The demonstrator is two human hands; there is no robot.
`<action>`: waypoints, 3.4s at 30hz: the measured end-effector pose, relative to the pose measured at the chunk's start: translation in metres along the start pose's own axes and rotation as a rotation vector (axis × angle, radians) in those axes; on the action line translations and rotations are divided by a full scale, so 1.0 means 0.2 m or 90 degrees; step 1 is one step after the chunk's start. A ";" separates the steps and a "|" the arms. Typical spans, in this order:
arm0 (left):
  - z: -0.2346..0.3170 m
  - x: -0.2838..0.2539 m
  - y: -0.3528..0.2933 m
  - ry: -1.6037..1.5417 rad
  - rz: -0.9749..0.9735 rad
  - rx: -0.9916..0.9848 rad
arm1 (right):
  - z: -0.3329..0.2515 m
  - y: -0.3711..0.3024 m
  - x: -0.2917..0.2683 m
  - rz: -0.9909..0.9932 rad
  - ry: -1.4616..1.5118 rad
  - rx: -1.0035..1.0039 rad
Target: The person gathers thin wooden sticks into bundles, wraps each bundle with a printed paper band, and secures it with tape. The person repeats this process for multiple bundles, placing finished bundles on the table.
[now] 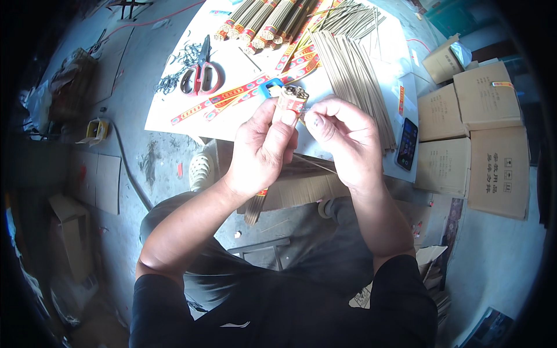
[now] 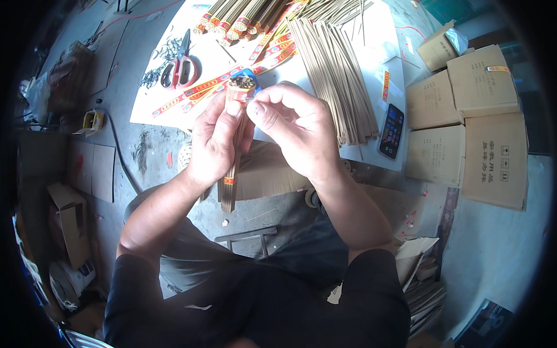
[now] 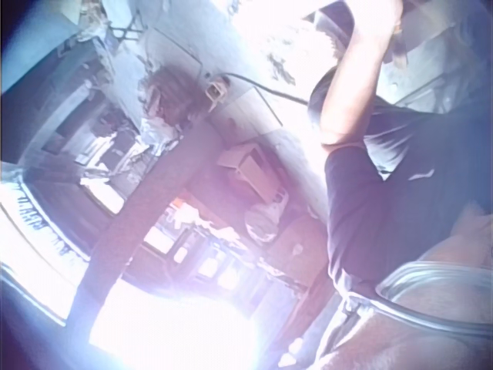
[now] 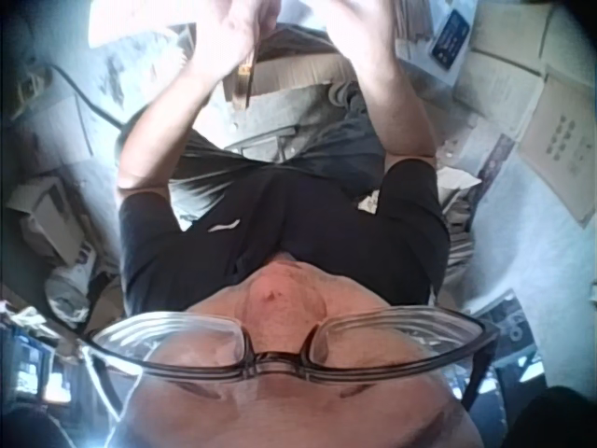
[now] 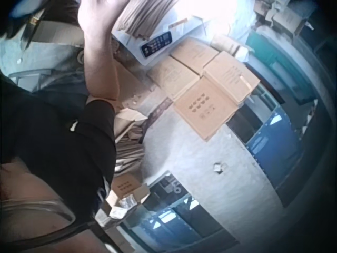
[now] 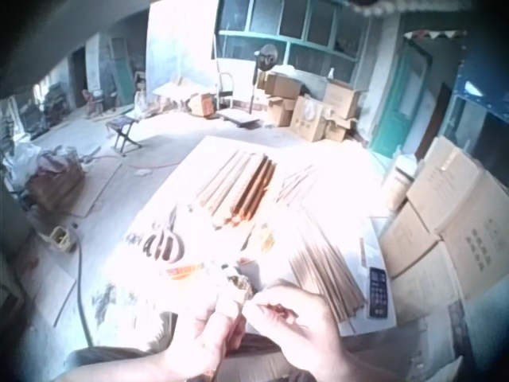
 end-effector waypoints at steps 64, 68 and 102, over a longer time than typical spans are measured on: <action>0.02 0.01 -0.01 0.061 0.035 0.003 | 0.13 0.03 0.07 0.179 -0.185 -0.218; 0.03 -0.02 0.00 0.045 0.044 -0.010 | 0.13 0.02 0.09 0.164 -0.251 -0.262; -0.33 0.18 -0.20 -0.285 -0.101 -0.476 | -0.55 -0.17 -0.08 0.057 0.024 -0.556</action>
Point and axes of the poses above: each hand's wrist, its own y-axis towards the middle knuckle, its own x-axis out of the palm, z = x × y, the point moved 7 cm from there along y, towards the middle knuckle, and after that the axes turned 6 degrees about z, right-handed, at the moved point
